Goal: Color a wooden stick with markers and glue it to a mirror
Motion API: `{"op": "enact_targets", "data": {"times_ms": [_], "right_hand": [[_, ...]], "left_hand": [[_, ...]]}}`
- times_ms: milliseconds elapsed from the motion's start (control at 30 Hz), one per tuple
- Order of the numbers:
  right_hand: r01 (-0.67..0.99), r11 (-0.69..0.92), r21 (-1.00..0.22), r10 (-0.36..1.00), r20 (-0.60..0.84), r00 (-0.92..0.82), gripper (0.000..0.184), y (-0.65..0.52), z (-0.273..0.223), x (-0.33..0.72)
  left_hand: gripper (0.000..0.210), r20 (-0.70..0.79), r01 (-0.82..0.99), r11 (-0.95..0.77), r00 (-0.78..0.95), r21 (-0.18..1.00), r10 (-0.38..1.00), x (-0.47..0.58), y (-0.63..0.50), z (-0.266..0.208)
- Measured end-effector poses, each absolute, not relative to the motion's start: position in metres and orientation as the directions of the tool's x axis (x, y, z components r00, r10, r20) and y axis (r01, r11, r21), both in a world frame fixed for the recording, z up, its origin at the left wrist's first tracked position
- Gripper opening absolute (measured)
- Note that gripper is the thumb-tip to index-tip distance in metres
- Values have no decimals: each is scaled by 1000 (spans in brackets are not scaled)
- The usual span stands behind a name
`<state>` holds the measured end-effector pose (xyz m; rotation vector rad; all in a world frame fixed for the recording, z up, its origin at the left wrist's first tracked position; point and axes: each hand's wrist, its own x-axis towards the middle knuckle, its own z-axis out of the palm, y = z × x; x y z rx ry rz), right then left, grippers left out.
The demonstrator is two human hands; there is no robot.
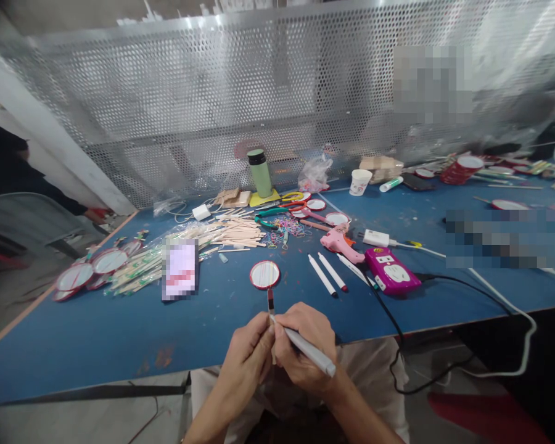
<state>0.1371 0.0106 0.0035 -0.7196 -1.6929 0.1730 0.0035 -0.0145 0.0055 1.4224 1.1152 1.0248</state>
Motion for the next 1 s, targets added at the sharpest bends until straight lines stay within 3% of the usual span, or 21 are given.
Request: {"op": "enact_targets", "data": {"times_ms": [1000], "right_hand": [[381, 792, -478, 533, 845, -49, 16, 11, 2, 137]], "left_hand": [[37, 32, 92, -52, 209, 994, 977, 4, -15, 7]]}}
